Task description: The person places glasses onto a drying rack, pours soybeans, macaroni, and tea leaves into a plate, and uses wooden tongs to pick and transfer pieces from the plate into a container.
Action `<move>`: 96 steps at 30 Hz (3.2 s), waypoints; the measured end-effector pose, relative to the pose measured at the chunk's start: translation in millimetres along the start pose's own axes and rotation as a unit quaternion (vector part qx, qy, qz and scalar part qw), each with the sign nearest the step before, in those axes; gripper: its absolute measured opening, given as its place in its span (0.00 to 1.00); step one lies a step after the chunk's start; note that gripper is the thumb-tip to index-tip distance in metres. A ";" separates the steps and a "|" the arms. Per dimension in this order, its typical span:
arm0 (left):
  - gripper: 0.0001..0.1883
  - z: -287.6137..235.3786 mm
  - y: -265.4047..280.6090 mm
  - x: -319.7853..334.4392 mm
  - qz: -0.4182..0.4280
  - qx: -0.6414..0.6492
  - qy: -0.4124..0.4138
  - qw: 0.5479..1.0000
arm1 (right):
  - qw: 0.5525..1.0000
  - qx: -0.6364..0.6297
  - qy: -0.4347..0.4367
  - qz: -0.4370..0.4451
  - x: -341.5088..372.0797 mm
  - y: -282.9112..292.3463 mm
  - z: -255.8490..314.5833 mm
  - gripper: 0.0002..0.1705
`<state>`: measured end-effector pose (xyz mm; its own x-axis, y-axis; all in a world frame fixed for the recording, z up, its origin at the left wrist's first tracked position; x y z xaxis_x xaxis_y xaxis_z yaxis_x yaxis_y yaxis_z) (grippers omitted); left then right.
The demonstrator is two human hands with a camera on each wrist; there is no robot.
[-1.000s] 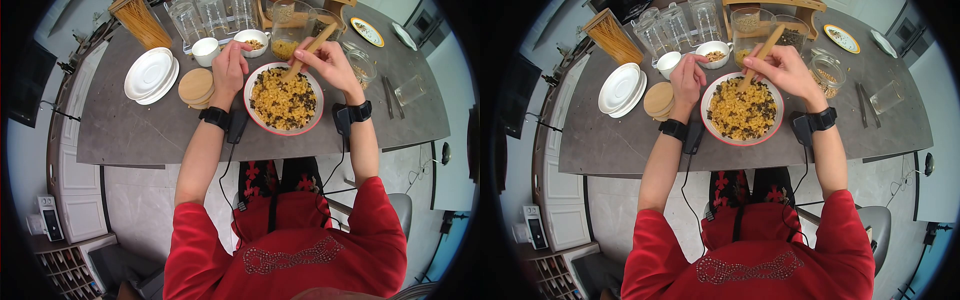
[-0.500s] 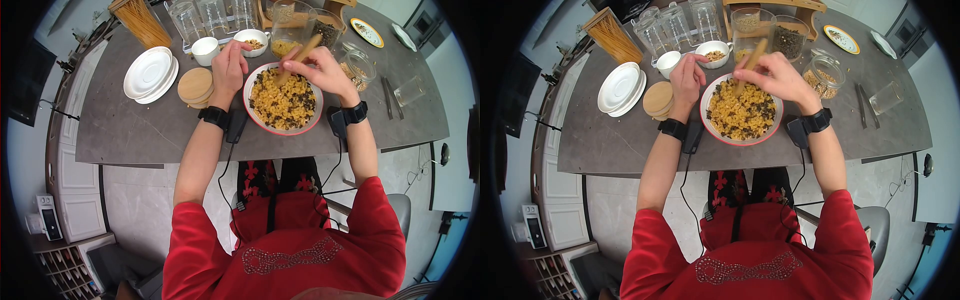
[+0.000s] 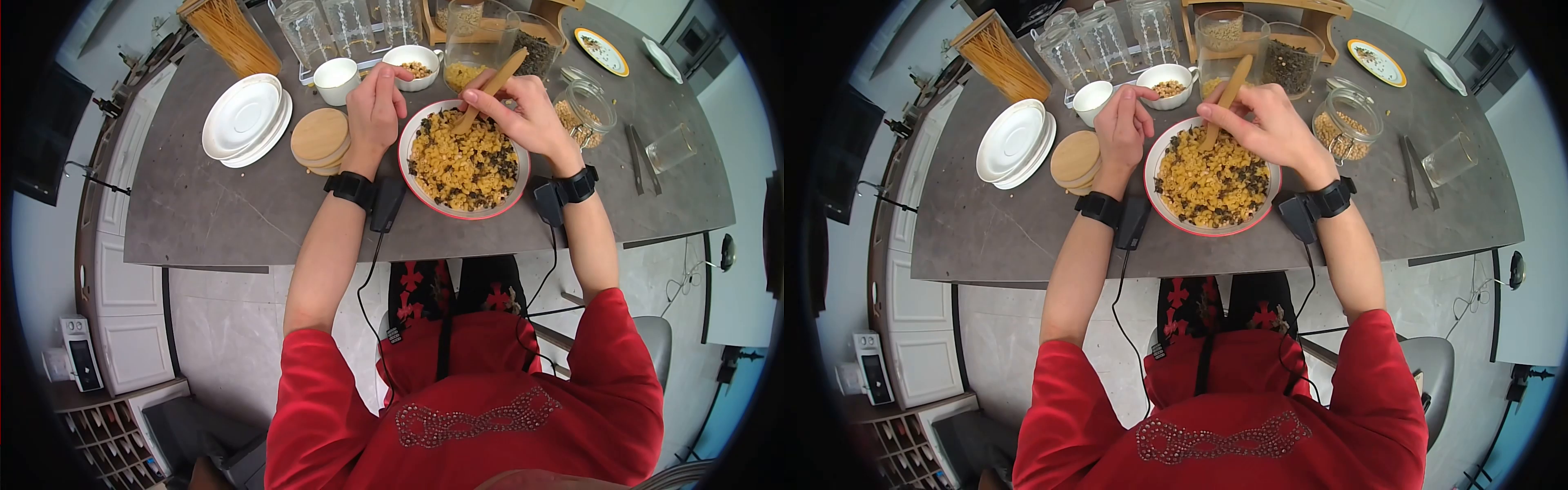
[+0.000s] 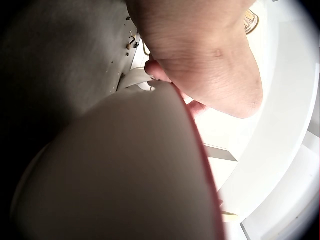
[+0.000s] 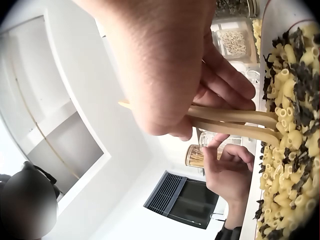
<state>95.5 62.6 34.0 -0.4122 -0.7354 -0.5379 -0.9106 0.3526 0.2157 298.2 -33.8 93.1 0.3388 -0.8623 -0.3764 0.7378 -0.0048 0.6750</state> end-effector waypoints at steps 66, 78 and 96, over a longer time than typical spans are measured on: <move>0.25 0.5 0.7 -0.1 -0.001 -0.016 0.024 1.000 | 0.948 -0.098 0.150 -0.264 9.5 40.5 -1.0 0.13; 0.24 -0.5 0.8 0.1 -0.002 -0.010 0.019 1.000 | 0.942 -0.255 0.097 -0.196 5.3 51.4 -24.4 0.18; 0.23 -0.6 -1.8 -0.2 0.015 0.009 0.024 1.000 | 0.987 0.021 -0.017 -0.157 10.1 44.9 -12.4 0.16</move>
<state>97.2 61.8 34.2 -0.4413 -0.7506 -0.4918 -0.8970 0.3851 0.2172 341.9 -36.4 111.7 0.0767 -0.8312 -0.5506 0.7777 -0.2957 0.5547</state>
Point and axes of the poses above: each hand's wrist, its own x-axis away from the middle knuckle, its own y-axis out of the back of the hand, z = x × y, the point moved 5 cm from there along -x, towards the middle knuckle, and after that the axes turned 11 degrees about z, right-handed, at the moved point
